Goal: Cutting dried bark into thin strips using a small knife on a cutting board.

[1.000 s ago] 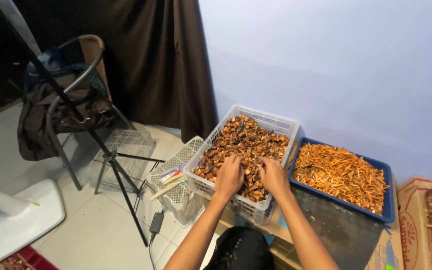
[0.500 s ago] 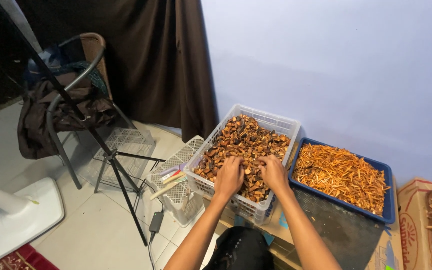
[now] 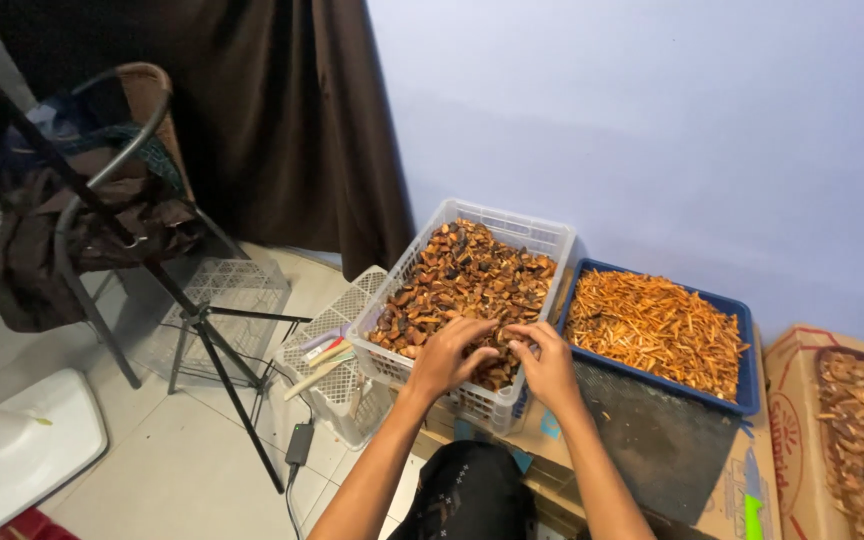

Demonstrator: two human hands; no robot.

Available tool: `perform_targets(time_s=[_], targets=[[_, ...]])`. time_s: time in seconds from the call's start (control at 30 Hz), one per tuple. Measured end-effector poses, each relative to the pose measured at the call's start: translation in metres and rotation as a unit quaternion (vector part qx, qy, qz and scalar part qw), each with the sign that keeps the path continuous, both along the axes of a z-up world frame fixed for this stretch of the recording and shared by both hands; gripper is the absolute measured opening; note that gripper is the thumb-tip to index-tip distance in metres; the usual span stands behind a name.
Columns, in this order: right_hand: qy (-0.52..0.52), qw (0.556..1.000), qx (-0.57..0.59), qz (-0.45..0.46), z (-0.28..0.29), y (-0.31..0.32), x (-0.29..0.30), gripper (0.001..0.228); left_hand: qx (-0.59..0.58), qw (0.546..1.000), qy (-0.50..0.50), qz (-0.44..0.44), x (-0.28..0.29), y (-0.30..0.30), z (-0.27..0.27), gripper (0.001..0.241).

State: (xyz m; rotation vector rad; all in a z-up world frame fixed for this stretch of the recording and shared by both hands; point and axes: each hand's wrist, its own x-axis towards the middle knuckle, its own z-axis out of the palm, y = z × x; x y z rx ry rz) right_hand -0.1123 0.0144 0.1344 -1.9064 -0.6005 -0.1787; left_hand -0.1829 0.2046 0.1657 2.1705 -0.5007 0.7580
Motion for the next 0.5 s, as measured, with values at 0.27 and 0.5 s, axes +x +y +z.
perform_targets(time_s=[0.27, 0.5], targets=[[0.096, 0.992, 0.079, -0.012, -0.025, -0.067, -0.059, 0.032, -0.059, 0.996, -0.045, -0.056, -0.032, -0.093, -0.037, 0.033], [0.033, 0.865, -0.164, -0.473, -0.114, -0.206, -0.069, 0.020, -0.148, 0.972, 0.124, -0.136, -0.033, -0.162, -0.059, 0.026]])
